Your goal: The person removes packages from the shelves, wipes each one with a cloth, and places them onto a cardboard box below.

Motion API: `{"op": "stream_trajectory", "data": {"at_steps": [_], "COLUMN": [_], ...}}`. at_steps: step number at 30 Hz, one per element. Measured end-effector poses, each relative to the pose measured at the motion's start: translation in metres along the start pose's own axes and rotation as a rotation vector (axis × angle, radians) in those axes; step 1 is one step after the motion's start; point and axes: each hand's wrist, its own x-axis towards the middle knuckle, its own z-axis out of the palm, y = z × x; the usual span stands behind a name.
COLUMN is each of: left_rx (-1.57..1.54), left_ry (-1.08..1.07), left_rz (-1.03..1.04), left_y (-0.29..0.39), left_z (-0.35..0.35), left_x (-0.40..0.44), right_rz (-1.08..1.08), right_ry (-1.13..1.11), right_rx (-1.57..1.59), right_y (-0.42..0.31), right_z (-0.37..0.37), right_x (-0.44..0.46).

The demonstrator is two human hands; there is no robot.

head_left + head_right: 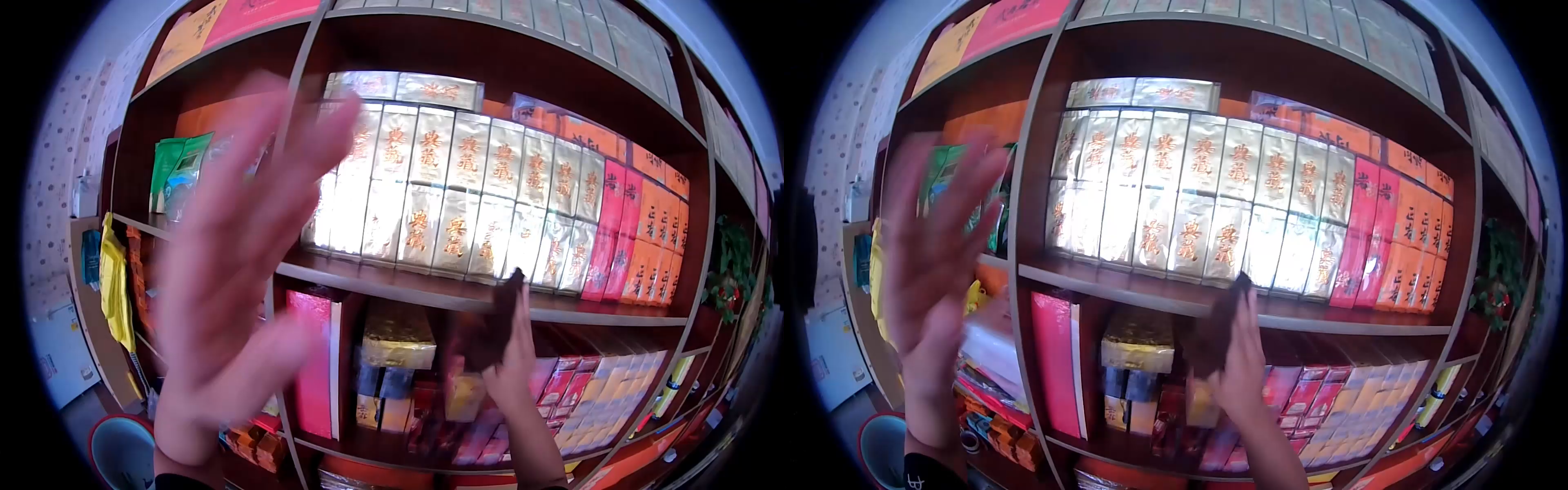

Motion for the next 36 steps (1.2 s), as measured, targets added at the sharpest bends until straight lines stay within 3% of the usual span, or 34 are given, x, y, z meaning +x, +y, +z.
{"op": "stream_trajectory", "data": {"at_steps": [1, 2, 4, 9, 17, 20, 23, 31, 36], "left_rx": [-0.028, -0.053, 0.302, 0.681, 0.804, 1.052, 0.968, 0.912, 0.955], "left_ry": [-0.084, -0.167, -0.242, -0.142, -0.037, -0.188, -0.304, -0.042, 0.046], "left_rz": [-0.026, -0.053, -0.100, 0.102, 0.080, -0.047, -0.173, 0.291, 0.375], "left_y": [-0.024, -0.047, -0.081, -0.185, -0.248, -0.255, -0.256, -0.224, -0.175], "left_z": [0.010, 0.020, 0.032, 0.058, 0.066, 0.055, 0.049, 0.052, 0.050], "left_x": [0.008, 0.016, 0.036, 0.099, 0.184, 0.189, 0.193, 0.198, 0.181], "right_rz": [-0.105, -0.126, -0.210, -0.240, -0.295, -0.295, -0.297, -0.284, -0.231], "right_ry": [-0.047, -0.065, -0.160, -0.096, -0.090, -0.123, -0.116, -0.086, -0.122], "right_rx": [-0.264, -0.211, -0.355, -0.389, -0.401, -0.421, -0.437, -0.480, -0.415], "right_y": [0.005, 0.014, 0.024, 0.019, 0.025, 0.025, 0.026, 0.025, 0.021], "right_z": [-0.001, 0.005, 0.006, 0.015, 0.015, 0.014, 0.016, 0.017, 0.011], "right_x": [0.007, 0.007, 0.010, 0.015, 0.015, 0.014, 0.013, 0.013, 0.014]}}
